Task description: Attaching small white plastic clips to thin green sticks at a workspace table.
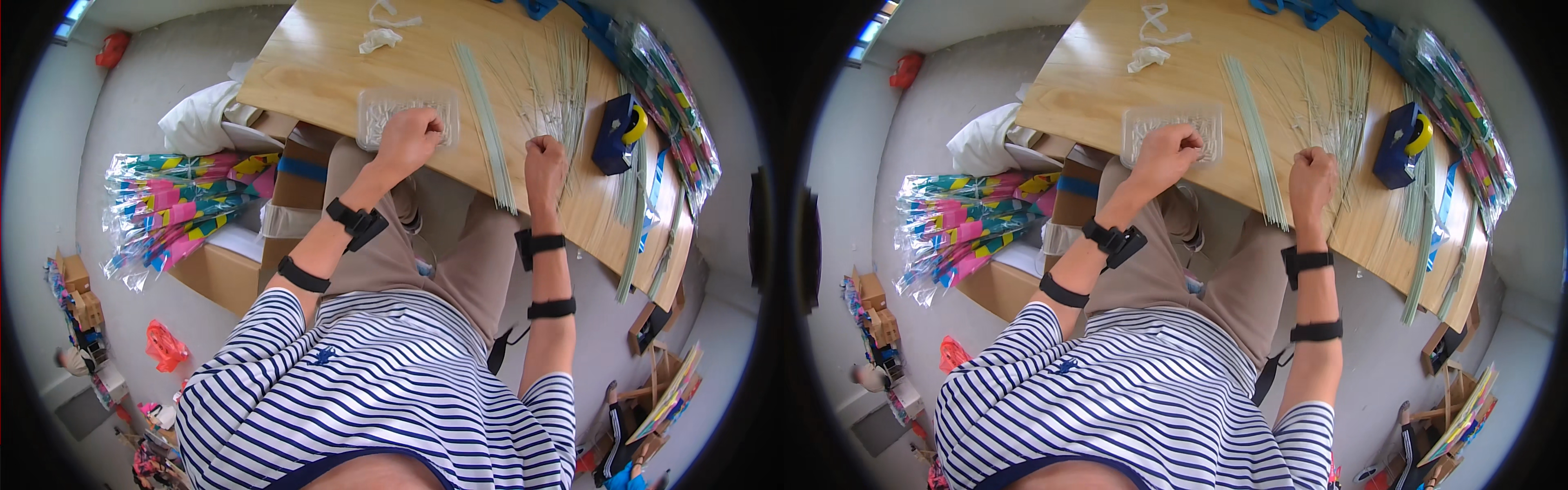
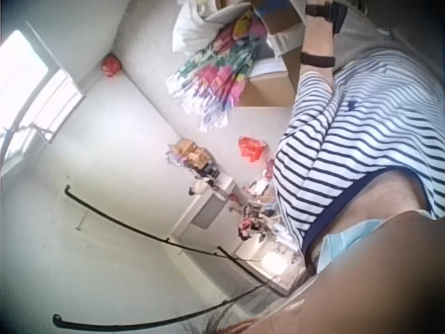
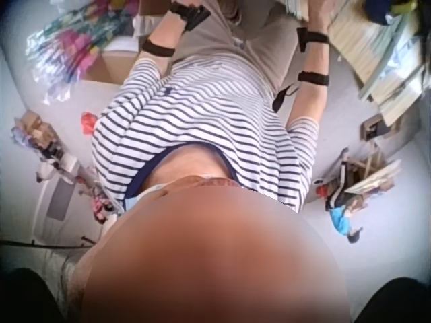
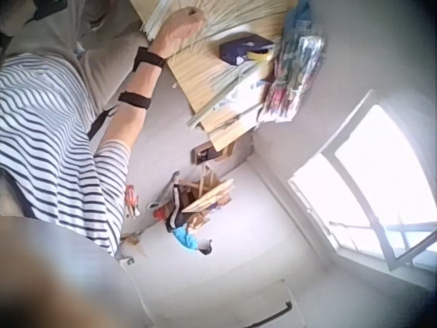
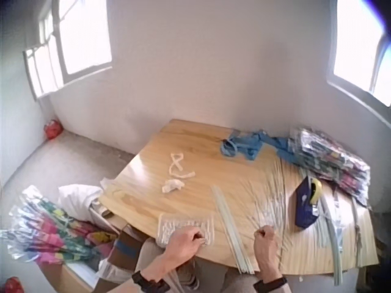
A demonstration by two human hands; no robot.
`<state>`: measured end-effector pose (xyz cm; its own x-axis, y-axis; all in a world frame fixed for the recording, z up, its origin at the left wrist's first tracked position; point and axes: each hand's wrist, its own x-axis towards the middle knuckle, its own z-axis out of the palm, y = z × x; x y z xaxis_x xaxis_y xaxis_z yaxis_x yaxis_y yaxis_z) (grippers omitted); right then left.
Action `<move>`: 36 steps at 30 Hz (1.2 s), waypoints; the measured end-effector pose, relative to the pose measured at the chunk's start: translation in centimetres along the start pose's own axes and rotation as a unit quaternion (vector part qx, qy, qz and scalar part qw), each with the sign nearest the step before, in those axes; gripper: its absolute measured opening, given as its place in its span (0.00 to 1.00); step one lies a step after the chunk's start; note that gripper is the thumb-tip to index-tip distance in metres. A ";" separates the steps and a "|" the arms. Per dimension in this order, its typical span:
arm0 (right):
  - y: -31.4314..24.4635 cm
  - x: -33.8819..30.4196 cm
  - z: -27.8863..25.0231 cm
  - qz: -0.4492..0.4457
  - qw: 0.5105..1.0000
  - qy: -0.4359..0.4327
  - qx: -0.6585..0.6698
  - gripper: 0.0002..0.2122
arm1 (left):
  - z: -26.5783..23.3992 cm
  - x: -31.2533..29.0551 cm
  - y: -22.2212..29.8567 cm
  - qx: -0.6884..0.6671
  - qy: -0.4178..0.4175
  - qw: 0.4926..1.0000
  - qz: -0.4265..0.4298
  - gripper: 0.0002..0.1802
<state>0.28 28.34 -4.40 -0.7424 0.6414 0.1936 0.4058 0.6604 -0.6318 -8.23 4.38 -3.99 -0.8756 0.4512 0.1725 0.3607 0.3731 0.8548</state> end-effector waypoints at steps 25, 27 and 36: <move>12.2 2.6 10.0 -0.128 0.991 -0.009 -0.042 0.05 | -0.6 2.2 1.2 -0.238 -0.031 0.962 -0.131 0.04; 6.8 1.4 10.5 -0.133 0.988 -0.056 -0.058 0.06 | -2.3 0.0 -0.2 -0.257 -0.016 0.949 -0.181 0.04; 3.9 1.2 7.5 -0.184 0.973 0.035 -0.133 0.04 | -3.2 -3.9 1.9 -0.363 -0.050 0.909 -0.197 0.03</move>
<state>-3.06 28.77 -12.27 -0.8295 0.3606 0.4266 0.2493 0.9224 -0.2949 -5.15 0.74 -1.45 -0.8442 0.4835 -0.2312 -0.3134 -0.0953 0.9448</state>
